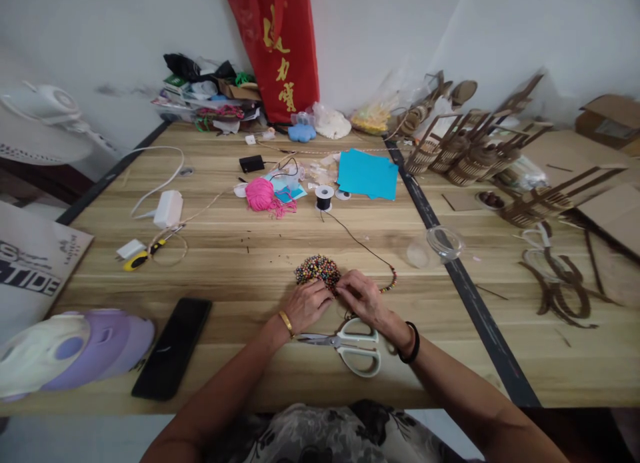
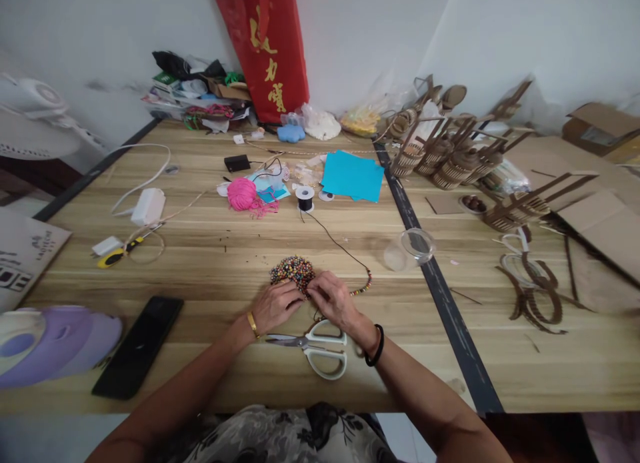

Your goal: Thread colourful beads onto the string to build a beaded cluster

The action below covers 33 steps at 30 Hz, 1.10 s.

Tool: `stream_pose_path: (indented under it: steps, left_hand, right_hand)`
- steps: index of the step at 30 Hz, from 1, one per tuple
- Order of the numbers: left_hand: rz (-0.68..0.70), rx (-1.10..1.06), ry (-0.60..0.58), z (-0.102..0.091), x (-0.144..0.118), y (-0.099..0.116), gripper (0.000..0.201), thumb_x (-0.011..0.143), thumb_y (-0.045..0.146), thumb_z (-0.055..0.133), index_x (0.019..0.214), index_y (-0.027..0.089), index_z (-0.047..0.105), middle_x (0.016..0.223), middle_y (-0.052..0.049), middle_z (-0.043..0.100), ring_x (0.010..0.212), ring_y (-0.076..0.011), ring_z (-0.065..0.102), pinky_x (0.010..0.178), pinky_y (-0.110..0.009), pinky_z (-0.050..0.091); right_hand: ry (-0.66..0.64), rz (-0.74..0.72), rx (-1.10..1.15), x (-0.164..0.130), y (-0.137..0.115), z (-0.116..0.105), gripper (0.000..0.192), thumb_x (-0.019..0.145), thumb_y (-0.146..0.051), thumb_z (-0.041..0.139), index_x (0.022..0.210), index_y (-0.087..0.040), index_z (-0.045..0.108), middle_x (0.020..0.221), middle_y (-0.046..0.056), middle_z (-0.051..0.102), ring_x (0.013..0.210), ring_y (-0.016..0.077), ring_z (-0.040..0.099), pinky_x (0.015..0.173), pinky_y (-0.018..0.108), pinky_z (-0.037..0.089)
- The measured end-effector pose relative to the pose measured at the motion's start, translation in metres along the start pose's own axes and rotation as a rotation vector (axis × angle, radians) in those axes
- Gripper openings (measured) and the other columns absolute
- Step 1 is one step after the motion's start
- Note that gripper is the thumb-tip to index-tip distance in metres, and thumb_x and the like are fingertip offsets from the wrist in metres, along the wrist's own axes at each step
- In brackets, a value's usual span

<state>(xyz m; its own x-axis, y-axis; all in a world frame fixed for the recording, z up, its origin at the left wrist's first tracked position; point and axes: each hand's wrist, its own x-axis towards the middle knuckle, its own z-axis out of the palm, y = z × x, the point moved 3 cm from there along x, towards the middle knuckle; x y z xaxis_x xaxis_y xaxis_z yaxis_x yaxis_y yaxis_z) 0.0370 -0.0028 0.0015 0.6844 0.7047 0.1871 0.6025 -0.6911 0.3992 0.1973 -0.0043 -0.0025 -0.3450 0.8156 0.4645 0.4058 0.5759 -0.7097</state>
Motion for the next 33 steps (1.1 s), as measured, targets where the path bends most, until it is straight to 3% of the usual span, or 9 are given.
stream_pose_path:
  steps: [7, 18, 23, 33]
  left_hand:
    - [-0.032, -0.079, 0.054, -0.001, 0.0, -0.001, 0.013, 0.085, 0.018, 0.055, 0.084, 0.016, 0.068, 0.083, -0.006, 0.066, 0.08, -0.0174, 0.059, 0.072, -0.028, 0.046]
    - [-0.226, -0.512, 0.235, -0.006, 0.005, -0.012, 0.007, 0.076, 0.015, 0.062, 0.072, 0.014, 0.067, 0.066, -0.003, 0.063, 0.058, -0.0108, 0.053, 0.055, -0.021, 0.04]
    - [-0.315, -0.643, 0.238, -0.007, 0.005, -0.018, 0.01, 0.075, 0.02, 0.064, 0.074, 0.012, 0.068, 0.067, -0.003, 0.066, 0.056, -0.0102, 0.053, 0.053, -0.02, 0.04]
    - [-0.38, -0.88, 0.217, 0.001, 0.005, -0.022, 0.014, 0.073, 0.024, 0.068, 0.076, 0.011, 0.069, 0.074, -0.007, 0.071, 0.067, -0.0141, 0.063, 0.065, -0.024, 0.051]
  right_hand:
    - [-0.001, 0.004, -0.008, 0.0, -0.001, 0.0, 0.012, 0.092, -0.025, 0.051, 0.086, -0.019, 0.06, 0.078, 0.005, 0.059, 0.074, 0.017, 0.055, 0.066, 0.03, 0.046]
    - [-0.001, 0.0, 0.006, 0.002, -0.005, -0.001, 0.014, 0.092, -0.028, 0.05, 0.086, -0.02, 0.06, 0.078, 0.006, 0.06, 0.075, 0.0179, 0.055, 0.067, 0.031, 0.047]
    - [0.009, -0.005, 0.002, 0.003, -0.006, -0.001, 0.015, 0.093, -0.029, 0.05, 0.086, -0.02, 0.06, 0.079, 0.006, 0.06, 0.075, 0.018, 0.056, 0.067, 0.031, 0.047]
    - [0.004, -0.014, 0.001, 0.001, -0.002, -0.001, 0.013, 0.092, -0.028, 0.051, 0.087, -0.02, 0.061, 0.078, 0.006, 0.06, 0.074, 0.0181, 0.056, 0.066, 0.031, 0.047]
